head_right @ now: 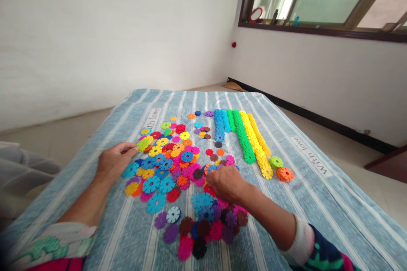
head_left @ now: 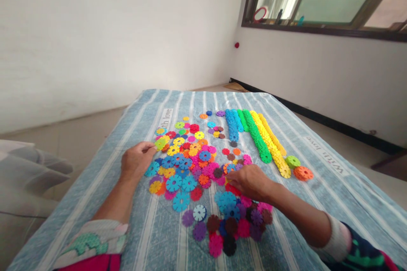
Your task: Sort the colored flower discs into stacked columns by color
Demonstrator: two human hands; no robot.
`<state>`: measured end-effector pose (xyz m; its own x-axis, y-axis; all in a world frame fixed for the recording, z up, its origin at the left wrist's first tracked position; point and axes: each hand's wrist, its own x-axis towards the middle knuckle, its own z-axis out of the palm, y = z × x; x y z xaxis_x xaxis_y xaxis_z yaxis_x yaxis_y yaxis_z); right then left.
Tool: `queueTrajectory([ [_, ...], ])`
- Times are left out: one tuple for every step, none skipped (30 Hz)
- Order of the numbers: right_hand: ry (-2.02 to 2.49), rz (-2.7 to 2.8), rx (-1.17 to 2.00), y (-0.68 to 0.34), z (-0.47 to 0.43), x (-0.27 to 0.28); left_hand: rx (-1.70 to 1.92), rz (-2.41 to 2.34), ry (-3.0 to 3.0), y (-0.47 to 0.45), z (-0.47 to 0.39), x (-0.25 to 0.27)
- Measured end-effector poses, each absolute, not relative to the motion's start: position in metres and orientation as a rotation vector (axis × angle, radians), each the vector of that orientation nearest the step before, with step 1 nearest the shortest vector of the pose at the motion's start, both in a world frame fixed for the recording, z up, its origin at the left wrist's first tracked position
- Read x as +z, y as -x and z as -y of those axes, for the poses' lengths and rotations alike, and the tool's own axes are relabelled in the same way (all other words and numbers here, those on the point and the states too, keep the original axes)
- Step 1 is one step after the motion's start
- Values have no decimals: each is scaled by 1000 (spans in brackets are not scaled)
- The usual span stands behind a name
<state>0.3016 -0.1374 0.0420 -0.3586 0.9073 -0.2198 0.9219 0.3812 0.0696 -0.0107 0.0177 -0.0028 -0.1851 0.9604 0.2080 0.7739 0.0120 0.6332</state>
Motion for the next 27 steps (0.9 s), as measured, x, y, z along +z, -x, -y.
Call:
queueTrajectory([
  [-1625, -2418, -92, -300, 135, 42, 946, -2014, -1794, 11, -18, -3],
  [-1629, -2414, -88, -297, 132, 42, 946, -2017, -1792, 11, -18, -3],
  [-1641, -2407, -82, -295, 131, 44, 944, -2019, -1790, 11, -18, -3],
  [-1650, -2399, -81, -294, 130, 45, 940, -2019, -1791, 11, -17, -3],
  [-1653, -2392, -84, -292, 129, 47, 937, -2017, -1794, 10, -17, -2],
  [-1650, -2385, -91, -291, 128, 49, 935, -2014, -1799, 10, -17, -2],
  [-1645, -2378, -105, -290, 128, 50, 936, -2012, -1803, 10, -17, -1],
  [-1637, -2371, -123, -290, 127, 52, 935, -2013, -1803, 10, -17, -1],
  [-1634, -2364, -142, -289, 127, 53, 934, -2014, -1803, 10, -17, -1],
  [-1636, -2358, -158, -289, 127, 53, 929, -2019, -1801, 10, -17, 0],
  [-1641, -2353, -174, -289, 126, 54, 923, -2026, -1799, 10, -17, 0],
  [-1648, -2346, -192, -289, 126, 53, 916, -2033, -1797, 10, -17, -1],
  [-1663, -2339, -206, -289, 125, 53, 913, -2037, -1797, 9, -17, -1],
  [-1682, -2333, -222, -289, 124, 52, 915, -2039, -1797, 9, -17, -1],
  [-1703, -2331, -245, -289, 124, 51, 920, -2038, -1798, 9, -17, -1],
  [-1728, -2335, -277, -288, 123, 50, 927, -2035, -1800, 9, -17, -1],
  [-1756, -2345, -319, -288, 122, 48, 932, -2029, -1801, 9, -17, -1],
  [-1784, -2361, -371, -288, 121, 47, 933, -2025, -1804, 9, -16, 0],
  [-1810, -2382, -429, -289, 120, 46, 931, -2023, -1806, 8, -16, 0],
  [-1835, -2407, -492, -290, 119, 45, 926, -2025, -1807, 8, -16, 0],
  [-1866, -2431, -550, -291, 118, 44, 923, -2028, -1807, 9, -16, 0],
  [-1904, -2454, -600, -294, 117, 44, 921, -2032, -1807, 9, -17, 0],
  [-1953, -2474, -640, -298, 116, 44, 919, -2039, -1806, 9, -17, 0],
  [-2008, -2491, -675, -303, 115, 45, 917, -2045, -1806, 9, -17, -1],
  [-2067, -2499, -709, -308, 114, 46, 917, -2049, -1806, 9, -18, -1],
  [-2126, -2495, -741, -314, 114, 48, 918, -2051, -1807, 9, -18, -1],
  [-2179, -2477, -774, -320, 113, 50, 921, -2051, -1806, 9, -18, -1],
])
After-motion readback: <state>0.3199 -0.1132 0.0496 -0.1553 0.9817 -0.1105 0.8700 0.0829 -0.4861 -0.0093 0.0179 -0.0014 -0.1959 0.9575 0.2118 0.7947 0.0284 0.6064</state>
